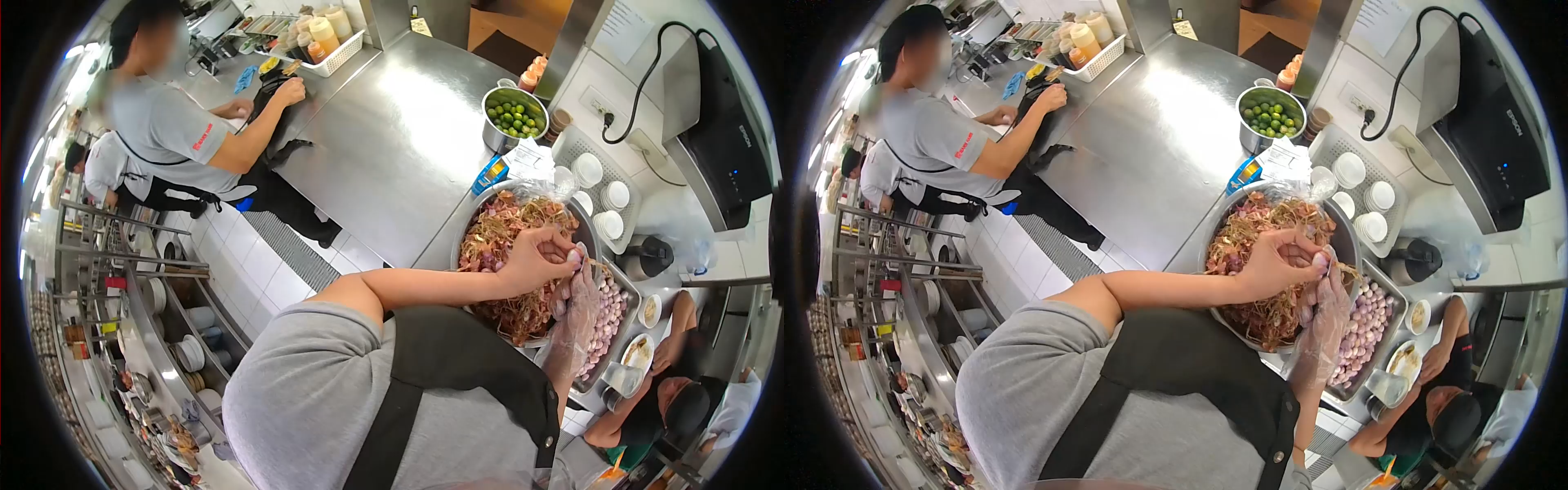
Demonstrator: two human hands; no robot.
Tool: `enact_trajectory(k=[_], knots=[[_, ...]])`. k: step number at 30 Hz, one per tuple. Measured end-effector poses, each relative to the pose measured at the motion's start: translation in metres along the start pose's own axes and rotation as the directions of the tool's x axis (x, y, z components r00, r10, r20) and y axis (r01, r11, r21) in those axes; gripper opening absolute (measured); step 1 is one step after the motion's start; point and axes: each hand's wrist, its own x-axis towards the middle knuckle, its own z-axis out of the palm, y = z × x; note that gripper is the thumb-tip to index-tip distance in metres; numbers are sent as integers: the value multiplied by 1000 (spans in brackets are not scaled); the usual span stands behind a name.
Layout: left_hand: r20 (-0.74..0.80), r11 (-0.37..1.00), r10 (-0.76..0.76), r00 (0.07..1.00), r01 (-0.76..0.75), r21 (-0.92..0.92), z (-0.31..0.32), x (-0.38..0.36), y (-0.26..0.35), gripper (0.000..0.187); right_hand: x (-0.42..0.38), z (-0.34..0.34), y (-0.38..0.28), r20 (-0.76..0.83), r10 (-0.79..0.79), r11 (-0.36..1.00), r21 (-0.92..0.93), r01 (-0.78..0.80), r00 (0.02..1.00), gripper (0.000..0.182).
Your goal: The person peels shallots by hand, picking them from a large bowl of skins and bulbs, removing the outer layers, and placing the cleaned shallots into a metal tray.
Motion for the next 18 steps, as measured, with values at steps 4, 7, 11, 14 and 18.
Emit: enact_trajectory(k=[4,7,11,14,18], knots=[[6,993,79,997,-79,93,8,-5,-3,22,-6,5,-2,-98,25,998,62,-19,995,46],[48,970,184,982,-190,154,6,-6,5,21,-10,2,-3,-64,77,987,147,-67,995,37],[120,917,287,950,-309,252,-3,1,1,21,-12,-6,7,-42,116,968,230,-104,992,32],[213,807,391,895,-445,389,-10,0,8,25,-15,-5,9,-14,140,963,235,-133,990,29],[165,916,230,959,-270,296,-11,-11,11,25,-14,-17,15,-72,40,998,61,-35,997,29]])
